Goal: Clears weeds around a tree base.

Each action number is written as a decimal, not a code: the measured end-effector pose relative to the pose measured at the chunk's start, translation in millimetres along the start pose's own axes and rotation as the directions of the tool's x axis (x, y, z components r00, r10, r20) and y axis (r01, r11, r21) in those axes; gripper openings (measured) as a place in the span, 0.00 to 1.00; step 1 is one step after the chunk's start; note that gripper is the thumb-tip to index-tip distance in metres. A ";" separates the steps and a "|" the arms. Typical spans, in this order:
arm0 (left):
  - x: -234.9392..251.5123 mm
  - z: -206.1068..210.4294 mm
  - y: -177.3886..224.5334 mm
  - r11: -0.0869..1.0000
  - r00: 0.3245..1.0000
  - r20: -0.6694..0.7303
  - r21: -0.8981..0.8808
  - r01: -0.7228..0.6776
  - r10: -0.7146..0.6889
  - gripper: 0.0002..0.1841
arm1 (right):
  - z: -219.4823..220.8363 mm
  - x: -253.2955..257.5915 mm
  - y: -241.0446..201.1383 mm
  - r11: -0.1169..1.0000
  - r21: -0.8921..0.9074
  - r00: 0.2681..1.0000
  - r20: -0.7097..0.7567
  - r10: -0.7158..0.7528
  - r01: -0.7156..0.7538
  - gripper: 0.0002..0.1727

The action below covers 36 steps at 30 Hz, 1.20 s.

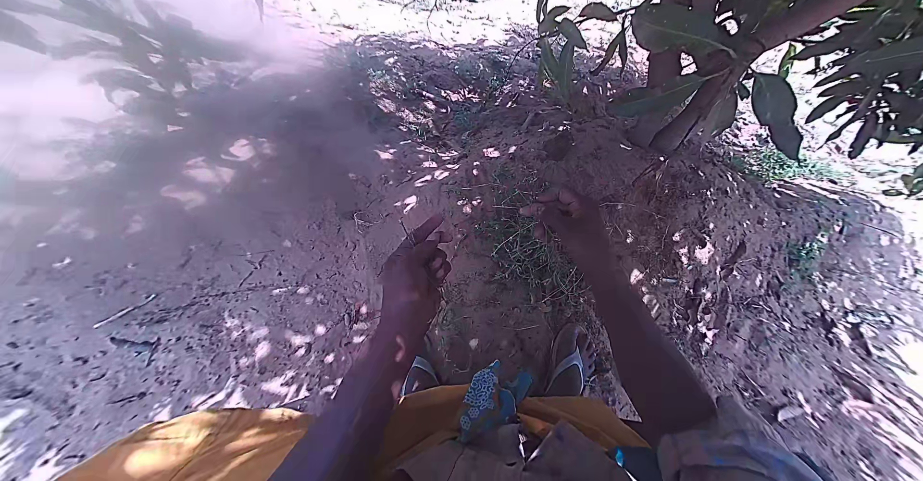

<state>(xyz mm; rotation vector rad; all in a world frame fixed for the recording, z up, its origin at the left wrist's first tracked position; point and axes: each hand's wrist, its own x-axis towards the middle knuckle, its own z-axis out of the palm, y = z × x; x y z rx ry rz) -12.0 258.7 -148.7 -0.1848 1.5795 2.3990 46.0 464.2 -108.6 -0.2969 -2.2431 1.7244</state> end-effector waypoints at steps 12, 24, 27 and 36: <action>-8.9 3.5 -38.1 0.984 0.982 0.085 0.068 0.164 -0.170 0.13 | 81.7 -12.0 38.8 0.965 -0.196 0.866 0.437 0.243 -0.172 0.13; 3.5 -14.3 -18.1 0.962 0.968 0.004 -0.107 0.252 -0.253 0.16 | -7.1 55.4 105.1 0.504 -0.803 0.895 -0.079 0.440 -0.319 0.24; 3.9 -16.7 -15.3 0.957 0.968 0.013 -0.145 0.251 -0.251 0.18 | -23.3 54.0 85.6 0.730 -0.619 0.957 -0.202 0.208 -0.290 0.20; -2.7 -5.5 -9.6 0.969 0.974 0.048 -0.097 0.227 -0.223 0.19 | -83.7 44.3 75.4 0.839 -0.392 0.923 -0.241 0.302 -0.377 0.21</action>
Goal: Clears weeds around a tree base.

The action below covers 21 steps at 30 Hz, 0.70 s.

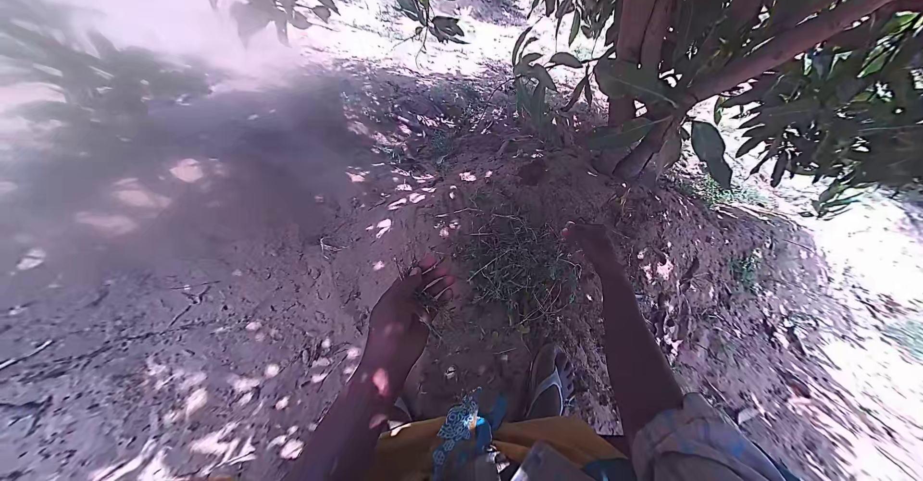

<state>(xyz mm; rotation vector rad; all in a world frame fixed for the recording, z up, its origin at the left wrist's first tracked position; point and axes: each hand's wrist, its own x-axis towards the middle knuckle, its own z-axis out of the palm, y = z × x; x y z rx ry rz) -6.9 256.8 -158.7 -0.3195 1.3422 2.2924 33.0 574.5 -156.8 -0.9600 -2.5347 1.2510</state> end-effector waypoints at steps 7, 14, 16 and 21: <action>-1.7 9.1 -7.2 1.000 1.000 0.022 0.003 0.009 -0.009 0.20 | 22.4 -4.5 -6.0 0.996 0.016 0.989 0.118 -0.088 0.086 0.19; 0.9 6.3 -10.2 1.000 1.000 0.018 0.022 0.021 -0.022 0.20 | 91.1 -13.1 15.3 0.972 -0.199 0.950 0.305 -0.059 0.125 0.31; 1.7 5.1 -7.5 1.000 1.000 0.004 0.000 0.019 -0.019 0.20 | 84.1 -16.5 10.2 0.994 -0.011 0.981 0.160 -0.109 0.112 0.24; 2.6 4.8 -7.1 0.999 0.999 0.009 -0.019 0.035 -0.035 0.20 | 39.6 -11.9 -12.5 0.752 0.626 0.978 -0.157 -0.135 0.204 0.23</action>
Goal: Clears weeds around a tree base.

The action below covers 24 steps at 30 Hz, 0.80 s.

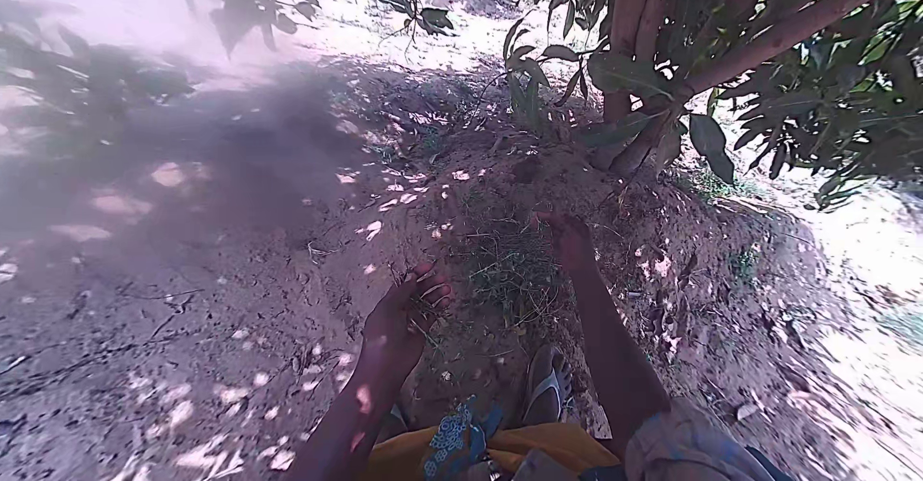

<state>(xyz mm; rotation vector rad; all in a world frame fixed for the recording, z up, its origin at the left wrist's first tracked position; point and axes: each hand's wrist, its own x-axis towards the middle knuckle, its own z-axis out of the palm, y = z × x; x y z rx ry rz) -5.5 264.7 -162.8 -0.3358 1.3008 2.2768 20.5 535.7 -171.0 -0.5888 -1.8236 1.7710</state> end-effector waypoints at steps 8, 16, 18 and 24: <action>-5.5 0.4 6.6 0.999 1.000 -0.003 0.026 -0.028 0.028 0.13 | -21.8 3.4 -21.1 0.951 0.259 0.984 -0.097 -0.148 0.169 0.31; -1.0 -0.3 2.0 0.999 0.999 -0.025 0.029 -0.032 0.033 0.16 | -50.8 11.2 19.3 0.709 -0.683 0.972 -0.007 0.234 -0.175 0.21; -1.5 -0.5 1.8 0.999 0.999 -0.031 0.031 -0.029 0.030 0.17 | -45.3 10.2 28.0 0.758 -0.632 0.978 0.001 0.207 -0.160 0.20; 0.5 2.3 -4.0 0.998 1.000 0.001 0.058 -0.026 0.026 0.18 | -36.4 12.4 7.8 0.980 0.170 0.987 -0.142 -0.080 0.104 0.12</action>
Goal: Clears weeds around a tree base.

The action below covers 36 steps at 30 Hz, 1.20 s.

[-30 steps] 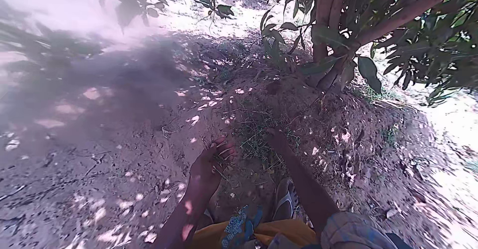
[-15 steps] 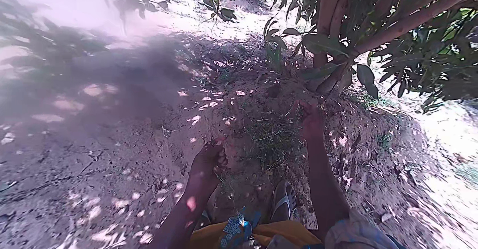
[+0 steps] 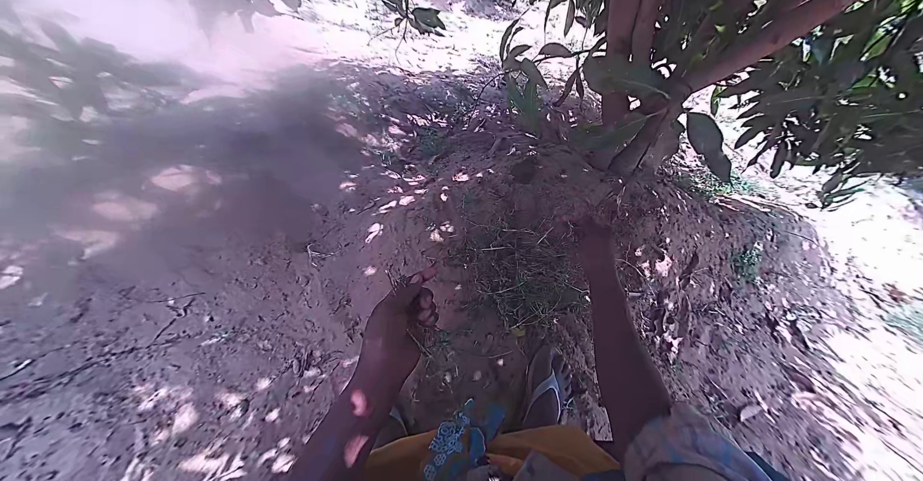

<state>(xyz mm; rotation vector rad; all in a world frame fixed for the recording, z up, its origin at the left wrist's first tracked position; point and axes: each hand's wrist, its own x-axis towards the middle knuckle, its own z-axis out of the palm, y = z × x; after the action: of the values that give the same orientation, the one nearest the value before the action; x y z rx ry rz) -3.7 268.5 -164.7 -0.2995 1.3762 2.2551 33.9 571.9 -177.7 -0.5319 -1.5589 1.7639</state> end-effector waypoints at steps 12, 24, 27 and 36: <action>-6.6 5.2 -1.9 0.999 1.000 0.012 0.023 0.029 -0.029 0.16 | -19.2 -10.9 25.8 0.224 -0.974 0.757 0.121 0.642 -0.035 0.22; -10.1 8.4 -3.6 0.998 1.000 0.022 0.055 0.009 -0.010 0.17 | -6.3 -11.1 28.7 0.534 -0.833 0.849 0.172 0.499 -0.146 0.20; -10.2 9.5 -2.3 0.999 1.000 0.021 0.054 0.002 -0.003 0.17 | 5.1 -16.2 7.0 0.794 -0.560 0.901 0.182 0.395 -0.235 0.16; -7.2 11.5 -11.0 0.998 0.999 0.019 0.049 -0.030 0.030 0.19 | -9.5 -7.8 3.1 0.623 -0.735 0.813 0.174 0.555 -0.268 0.21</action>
<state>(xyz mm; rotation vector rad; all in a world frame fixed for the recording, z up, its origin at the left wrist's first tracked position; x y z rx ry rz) 8.7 280.7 -164.8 -0.2432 1.4334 2.2391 45.0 572.5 -183.7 -1.0270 -2.5869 1.6245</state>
